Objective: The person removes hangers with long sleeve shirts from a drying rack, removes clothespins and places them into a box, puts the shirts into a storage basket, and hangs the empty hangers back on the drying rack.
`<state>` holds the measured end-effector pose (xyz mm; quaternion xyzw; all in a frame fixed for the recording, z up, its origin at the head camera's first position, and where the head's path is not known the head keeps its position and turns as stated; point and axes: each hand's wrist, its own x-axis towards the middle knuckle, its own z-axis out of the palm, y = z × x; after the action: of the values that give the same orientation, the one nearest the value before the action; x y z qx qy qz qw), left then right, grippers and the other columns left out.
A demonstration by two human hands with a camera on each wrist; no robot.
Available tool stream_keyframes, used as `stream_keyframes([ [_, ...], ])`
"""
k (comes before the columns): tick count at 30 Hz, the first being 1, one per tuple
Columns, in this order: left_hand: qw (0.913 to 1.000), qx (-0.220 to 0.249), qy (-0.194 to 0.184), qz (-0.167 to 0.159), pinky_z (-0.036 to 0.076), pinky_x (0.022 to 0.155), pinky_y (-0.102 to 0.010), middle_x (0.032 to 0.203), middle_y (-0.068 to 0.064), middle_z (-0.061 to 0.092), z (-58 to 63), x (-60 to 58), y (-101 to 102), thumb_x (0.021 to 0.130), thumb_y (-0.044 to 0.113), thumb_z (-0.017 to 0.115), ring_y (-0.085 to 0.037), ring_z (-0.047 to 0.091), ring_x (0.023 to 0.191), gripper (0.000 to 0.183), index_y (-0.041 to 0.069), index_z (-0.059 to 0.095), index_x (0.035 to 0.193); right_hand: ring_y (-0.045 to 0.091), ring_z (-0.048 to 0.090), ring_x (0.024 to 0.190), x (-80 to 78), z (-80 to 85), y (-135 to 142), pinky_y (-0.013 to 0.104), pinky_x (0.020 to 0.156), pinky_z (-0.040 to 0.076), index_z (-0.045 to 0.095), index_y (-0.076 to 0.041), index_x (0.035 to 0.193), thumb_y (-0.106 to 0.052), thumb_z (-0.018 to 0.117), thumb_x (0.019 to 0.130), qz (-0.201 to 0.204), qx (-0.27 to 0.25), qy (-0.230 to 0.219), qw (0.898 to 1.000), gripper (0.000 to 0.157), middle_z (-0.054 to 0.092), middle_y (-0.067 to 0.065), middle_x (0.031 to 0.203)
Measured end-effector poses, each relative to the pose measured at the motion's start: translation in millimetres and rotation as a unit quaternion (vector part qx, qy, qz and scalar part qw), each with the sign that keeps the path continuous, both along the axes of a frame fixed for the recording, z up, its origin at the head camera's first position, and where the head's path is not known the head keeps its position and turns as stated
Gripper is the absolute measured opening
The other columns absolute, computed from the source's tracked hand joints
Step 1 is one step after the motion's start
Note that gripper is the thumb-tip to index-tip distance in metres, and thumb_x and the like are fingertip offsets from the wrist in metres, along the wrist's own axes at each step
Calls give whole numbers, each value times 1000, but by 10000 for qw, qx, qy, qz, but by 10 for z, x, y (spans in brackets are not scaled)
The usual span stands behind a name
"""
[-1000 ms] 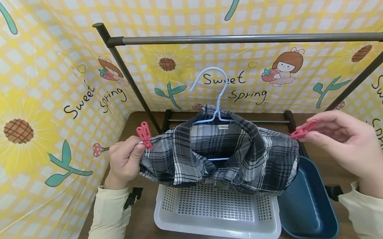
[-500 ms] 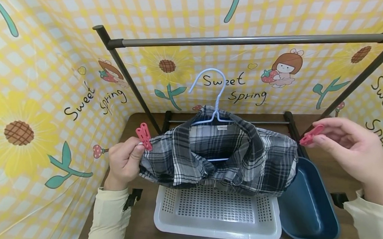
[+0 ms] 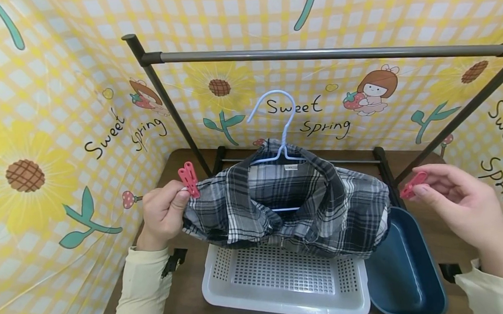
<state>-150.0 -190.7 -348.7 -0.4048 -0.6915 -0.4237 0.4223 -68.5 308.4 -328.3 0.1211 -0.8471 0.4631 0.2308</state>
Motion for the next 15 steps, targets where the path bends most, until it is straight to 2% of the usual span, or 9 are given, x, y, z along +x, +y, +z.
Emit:
stream_keyframes([
  [6,10000,35,49,-29,31,43,-26,58,-2,46,-1,-2,4,105,34,55,-11,38,46,48,0,57,71,4,67,69,11,-70,43,13,62,50,63,10,117,24,66,83,117,-90,13,9999,37,70,-3,87],
  [11,10000,55,65,-22,30,43,-26,59,-3,46,-2,-2,8,105,33,55,-11,38,46,48,0,56,71,4,66,68,21,-138,66,13,62,51,64,5,117,23,66,83,-15,-57,-117,9999,38,68,-4,85],
  [15,10000,54,59,-32,30,43,-26,58,-3,46,-2,0,10,105,33,55,-11,38,46,48,0,56,71,4,66,69,29,-212,95,14,64,52,64,1,120,21,66,85,42,-16,-241,9997,40,67,-3,86],
])
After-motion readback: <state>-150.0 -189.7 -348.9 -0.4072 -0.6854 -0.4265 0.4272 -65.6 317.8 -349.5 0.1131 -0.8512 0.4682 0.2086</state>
